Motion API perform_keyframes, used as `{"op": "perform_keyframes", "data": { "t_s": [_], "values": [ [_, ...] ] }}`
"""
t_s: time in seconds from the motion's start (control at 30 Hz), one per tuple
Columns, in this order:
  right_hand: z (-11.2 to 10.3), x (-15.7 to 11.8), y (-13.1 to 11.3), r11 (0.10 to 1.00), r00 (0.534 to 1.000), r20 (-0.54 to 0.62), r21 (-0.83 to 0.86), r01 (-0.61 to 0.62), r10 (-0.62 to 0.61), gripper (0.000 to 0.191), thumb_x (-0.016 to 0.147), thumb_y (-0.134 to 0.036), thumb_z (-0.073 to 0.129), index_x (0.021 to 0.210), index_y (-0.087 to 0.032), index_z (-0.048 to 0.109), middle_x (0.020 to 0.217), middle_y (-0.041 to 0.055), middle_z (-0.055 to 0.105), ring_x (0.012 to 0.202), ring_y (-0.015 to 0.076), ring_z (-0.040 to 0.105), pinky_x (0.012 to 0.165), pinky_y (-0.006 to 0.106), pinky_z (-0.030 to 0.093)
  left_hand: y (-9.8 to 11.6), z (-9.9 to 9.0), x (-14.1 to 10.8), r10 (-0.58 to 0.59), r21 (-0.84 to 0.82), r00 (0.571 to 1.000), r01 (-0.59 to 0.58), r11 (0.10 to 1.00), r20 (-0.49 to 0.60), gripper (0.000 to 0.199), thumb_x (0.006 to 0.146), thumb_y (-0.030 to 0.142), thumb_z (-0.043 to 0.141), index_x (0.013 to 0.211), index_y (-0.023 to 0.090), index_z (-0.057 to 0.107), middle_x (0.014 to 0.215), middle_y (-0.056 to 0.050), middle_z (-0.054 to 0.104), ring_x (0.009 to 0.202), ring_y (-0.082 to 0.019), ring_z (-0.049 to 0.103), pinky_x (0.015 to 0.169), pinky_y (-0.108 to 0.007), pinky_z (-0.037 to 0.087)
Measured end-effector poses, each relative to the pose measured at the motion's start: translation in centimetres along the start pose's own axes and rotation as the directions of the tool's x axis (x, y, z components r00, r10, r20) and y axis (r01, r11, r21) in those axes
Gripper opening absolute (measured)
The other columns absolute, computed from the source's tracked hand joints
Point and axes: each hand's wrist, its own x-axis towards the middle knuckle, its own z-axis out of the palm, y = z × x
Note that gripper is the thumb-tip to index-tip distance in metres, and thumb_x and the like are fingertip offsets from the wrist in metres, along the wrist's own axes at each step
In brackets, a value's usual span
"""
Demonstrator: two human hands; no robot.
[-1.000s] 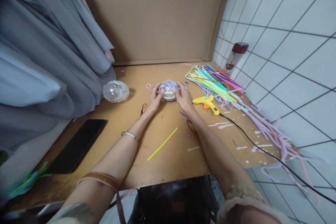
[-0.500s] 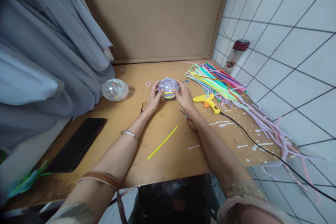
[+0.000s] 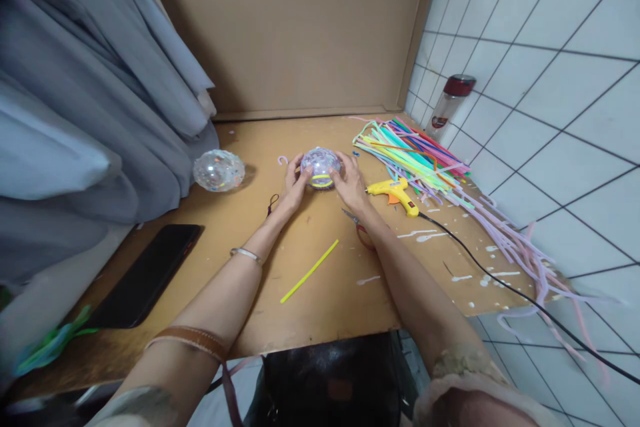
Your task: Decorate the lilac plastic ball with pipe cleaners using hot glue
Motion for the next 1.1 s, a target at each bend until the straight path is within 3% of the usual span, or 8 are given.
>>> {"op": "perform_keyframes", "data": {
  "t_s": [0.23, 0.43, 0.73, 1.1],
  "values": [
    [-0.26, 0.04, -0.25, 0.999, 1.000, 0.010, -0.032, 0.025, -0.025, 0.046, 0.091, -0.053, 0.057, 0.128, -0.028, 0.062, 0.125, 0.0112, 0.065, 0.116, 0.0285, 0.062, 0.106, 0.051, 0.050, -0.09, 0.00, 0.08, 0.017, 0.014, 1.000, -0.017, 1.000, -0.017, 0.066, 0.085, 0.065, 0.065, 0.139, 0.028, 0.054, 0.147, -0.013, 0.054, 0.137, -0.031, 0.052, 0.118, -0.050, 0.039],
    [-0.28, -0.03, -0.33, 0.999, 1.000, 0.019, -0.040, -0.001, 0.002, 0.045, 0.089, -0.048, 0.059, 0.128, -0.026, 0.063, 0.129, 0.0126, 0.062, 0.116, 0.0290, 0.062, 0.106, 0.052, 0.049, 0.10, 0.10, 0.00, 0.014, 0.045, 0.999, -0.013, 0.999, -0.032, 0.071, 0.085, 0.069, 0.060, 0.139, 0.025, 0.053, 0.149, -0.015, 0.052, 0.138, -0.030, 0.051, 0.119, -0.047, 0.038],
    [-0.06, -0.06, 0.09, 0.999, 1.000, -0.011, -0.043, 0.006, -0.007, 0.047, 0.090, -0.054, 0.059, 0.129, -0.029, 0.063, 0.129, 0.0112, 0.061, 0.117, 0.0290, 0.062, 0.106, 0.052, 0.050, -0.19, -0.09, 0.02, 0.001, 0.029, 1.000, 0.000, 1.000, -0.031, 0.073, 0.084, 0.070, 0.061, 0.140, 0.025, 0.052, 0.149, -0.016, 0.052, 0.135, -0.031, 0.053, 0.117, -0.049, 0.039],
    [0.06, -0.17, 0.04, 0.998, 1.000, -0.013, -0.056, 0.024, -0.025, 0.050, 0.091, -0.055, 0.056, 0.130, -0.025, 0.062, 0.129, 0.0136, 0.061, 0.121, 0.0301, 0.060, 0.108, 0.052, 0.049, 0.26, 0.02, -0.07, -0.002, 0.039, 1.000, 0.003, 0.999, -0.024, 0.075, 0.084, 0.072, 0.059, 0.139, 0.021, 0.052, 0.148, -0.018, 0.052, 0.134, -0.030, 0.054, 0.117, -0.048, 0.039]
  ]
}}
